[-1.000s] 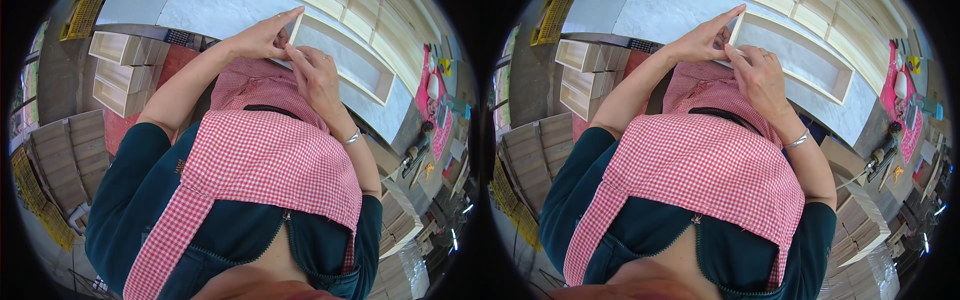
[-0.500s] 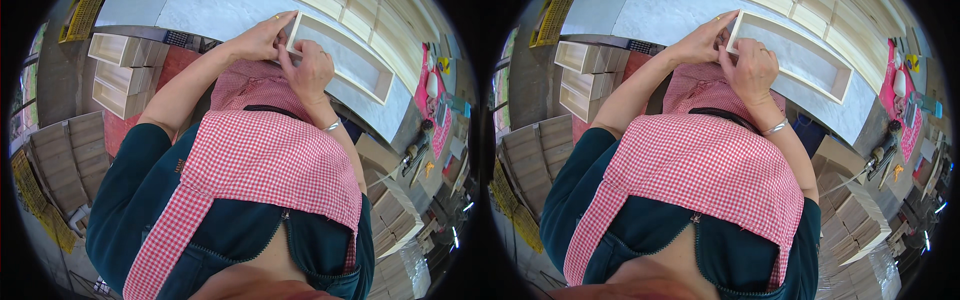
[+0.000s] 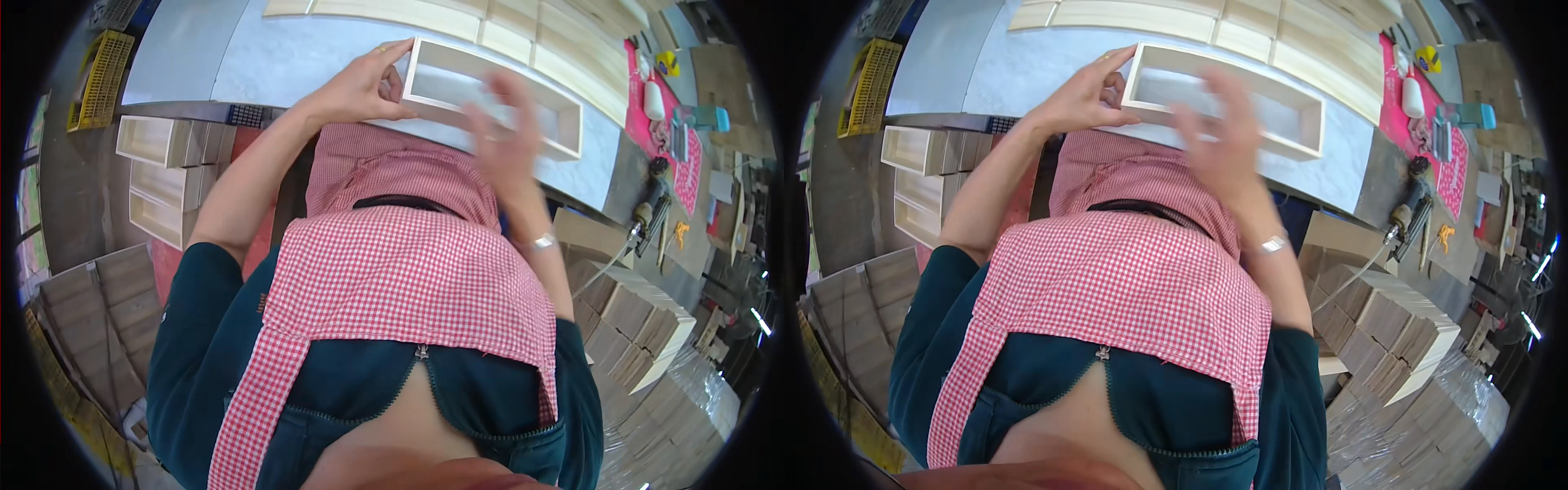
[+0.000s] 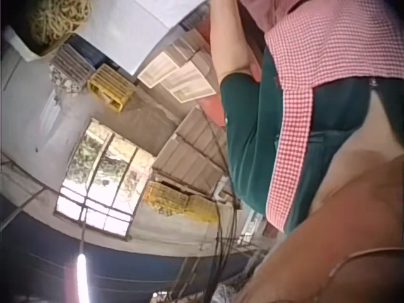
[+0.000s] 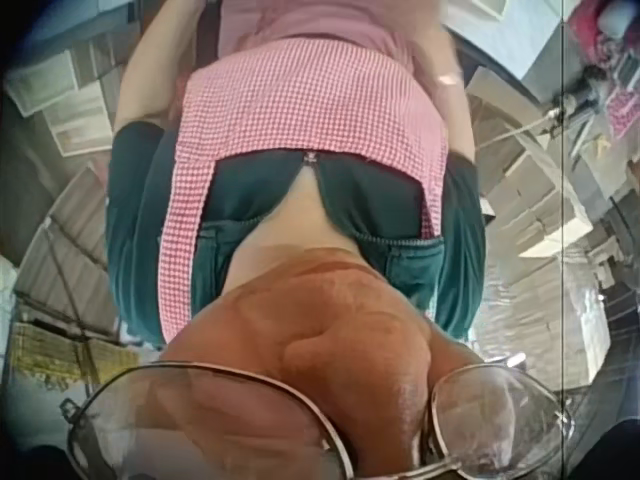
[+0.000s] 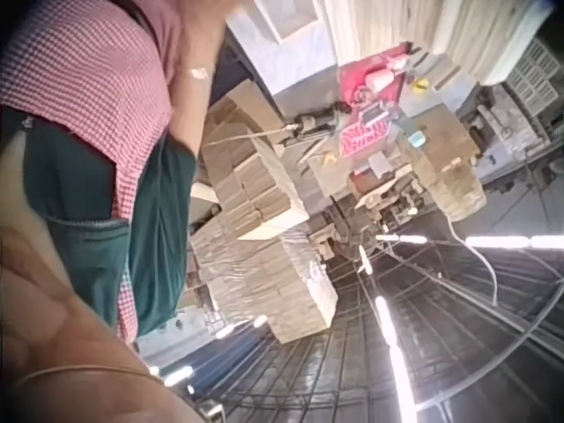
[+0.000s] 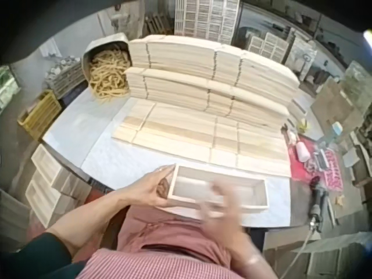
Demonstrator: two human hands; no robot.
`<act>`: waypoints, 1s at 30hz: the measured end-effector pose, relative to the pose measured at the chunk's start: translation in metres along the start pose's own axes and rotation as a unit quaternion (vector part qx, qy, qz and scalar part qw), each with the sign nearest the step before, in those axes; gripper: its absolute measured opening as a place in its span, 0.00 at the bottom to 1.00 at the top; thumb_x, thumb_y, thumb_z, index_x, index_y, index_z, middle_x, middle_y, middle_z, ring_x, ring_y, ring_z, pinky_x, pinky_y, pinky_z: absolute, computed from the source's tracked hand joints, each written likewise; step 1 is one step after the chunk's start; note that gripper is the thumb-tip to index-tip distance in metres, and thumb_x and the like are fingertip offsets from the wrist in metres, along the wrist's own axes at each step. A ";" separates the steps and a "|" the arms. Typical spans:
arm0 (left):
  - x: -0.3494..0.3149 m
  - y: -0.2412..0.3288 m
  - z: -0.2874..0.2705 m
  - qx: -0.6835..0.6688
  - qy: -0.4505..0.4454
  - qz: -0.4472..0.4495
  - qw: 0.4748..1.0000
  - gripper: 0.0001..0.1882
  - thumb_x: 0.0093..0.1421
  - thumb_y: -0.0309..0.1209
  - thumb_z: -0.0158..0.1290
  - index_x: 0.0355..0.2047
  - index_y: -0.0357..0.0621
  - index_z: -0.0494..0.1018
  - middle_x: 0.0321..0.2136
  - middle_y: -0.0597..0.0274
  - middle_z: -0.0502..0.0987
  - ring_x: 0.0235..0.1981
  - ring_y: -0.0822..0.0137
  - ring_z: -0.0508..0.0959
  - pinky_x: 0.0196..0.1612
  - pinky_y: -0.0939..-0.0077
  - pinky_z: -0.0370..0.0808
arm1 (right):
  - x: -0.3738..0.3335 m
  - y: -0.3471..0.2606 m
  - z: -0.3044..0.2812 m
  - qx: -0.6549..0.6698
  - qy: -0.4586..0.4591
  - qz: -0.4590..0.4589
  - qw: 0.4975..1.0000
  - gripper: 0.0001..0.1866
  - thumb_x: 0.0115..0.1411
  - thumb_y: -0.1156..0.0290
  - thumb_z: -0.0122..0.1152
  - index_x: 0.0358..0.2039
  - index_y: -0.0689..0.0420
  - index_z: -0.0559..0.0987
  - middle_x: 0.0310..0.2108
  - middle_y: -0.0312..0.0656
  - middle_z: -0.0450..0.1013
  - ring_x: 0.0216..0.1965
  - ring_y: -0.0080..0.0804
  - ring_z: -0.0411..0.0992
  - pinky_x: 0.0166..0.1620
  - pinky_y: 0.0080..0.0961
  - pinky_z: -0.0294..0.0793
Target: Assemble wooden boxes by applying glue and using a nail gun.
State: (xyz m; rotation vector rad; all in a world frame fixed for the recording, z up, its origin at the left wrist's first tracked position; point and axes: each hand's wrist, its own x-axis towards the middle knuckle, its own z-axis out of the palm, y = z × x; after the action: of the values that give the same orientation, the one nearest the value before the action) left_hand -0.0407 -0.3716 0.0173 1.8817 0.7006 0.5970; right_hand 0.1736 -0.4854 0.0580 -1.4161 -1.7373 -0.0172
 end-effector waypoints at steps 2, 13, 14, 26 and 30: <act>-0.005 0.041 -0.034 0.049 -0.024 -0.089 0.995 0.51 0.46 0.19 0.64 0.71 0.42 0.56 0.53 0.55 0.73 0.40 0.65 0.75 0.44 0.79 0.76 | 0.010 0.044 -0.074 -0.158 0.091 0.035 0.983 0.22 0.60 0.77 0.65 0.55 0.60 0.75 0.46 0.44 0.77 0.44 0.36 0.77 0.49 0.29 0.78; 0.064 0.241 -0.121 0.444 -0.171 0.123 0.871 0.21 0.46 0.38 0.69 0.32 0.30 0.82 0.28 0.51 0.83 0.25 0.55 0.80 0.29 0.66 0.80 | -0.074 0.191 -0.296 -0.616 -0.134 0.412 0.658 0.30 0.62 0.48 0.60 0.47 0.65 0.73 0.41 0.58 0.78 0.43 0.64 0.77 0.49 0.50 0.76; 0.079 0.240 -0.111 0.433 -0.211 0.136 0.865 0.22 0.46 0.39 0.70 0.35 0.31 0.83 0.30 0.50 0.83 0.26 0.55 0.81 0.30 0.66 0.81 | -0.072 0.184 -0.296 -0.625 -0.123 0.411 0.652 0.29 0.62 0.49 0.61 0.47 0.66 0.72 0.41 0.57 0.79 0.43 0.64 0.77 0.49 0.49 0.76; 0.105 0.246 -0.043 0.419 -0.295 0.113 0.852 0.28 0.50 0.45 0.70 0.39 0.29 0.82 0.31 0.52 0.84 0.30 0.59 0.86 0.35 0.69 0.83 | -0.049 0.217 -0.336 -0.442 -0.039 0.439 0.781 0.17 0.52 0.63 0.63 0.31 0.67 0.81 0.26 0.50 0.78 0.25 0.44 0.76 0.30 0.35 0.76; 0.114 0.253 -0.020 0.435 -0.294 0.110 0.844 0.30 0.48 0.47 0.72 0.39 0.29 0.82 0.31 0.52 0.84 0.30 0.58 0.86 0.36 0.69 0.83 | -0.005 0.178 -0.326 -0.280 0.004 0.473 0.835 0.09 0.52 0.69 0.63 0.30 0.62 0.81 0.22 0.45 0.75 0.13 0.31 0.71 0.18 0.25 0.69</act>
State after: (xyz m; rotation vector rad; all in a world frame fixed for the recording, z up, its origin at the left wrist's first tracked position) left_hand 0.0784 -0.3631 0.2688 2.8245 0.3436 -0.2622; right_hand 0.5110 -0.5906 0.1710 -2.5785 -0.8614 0.0056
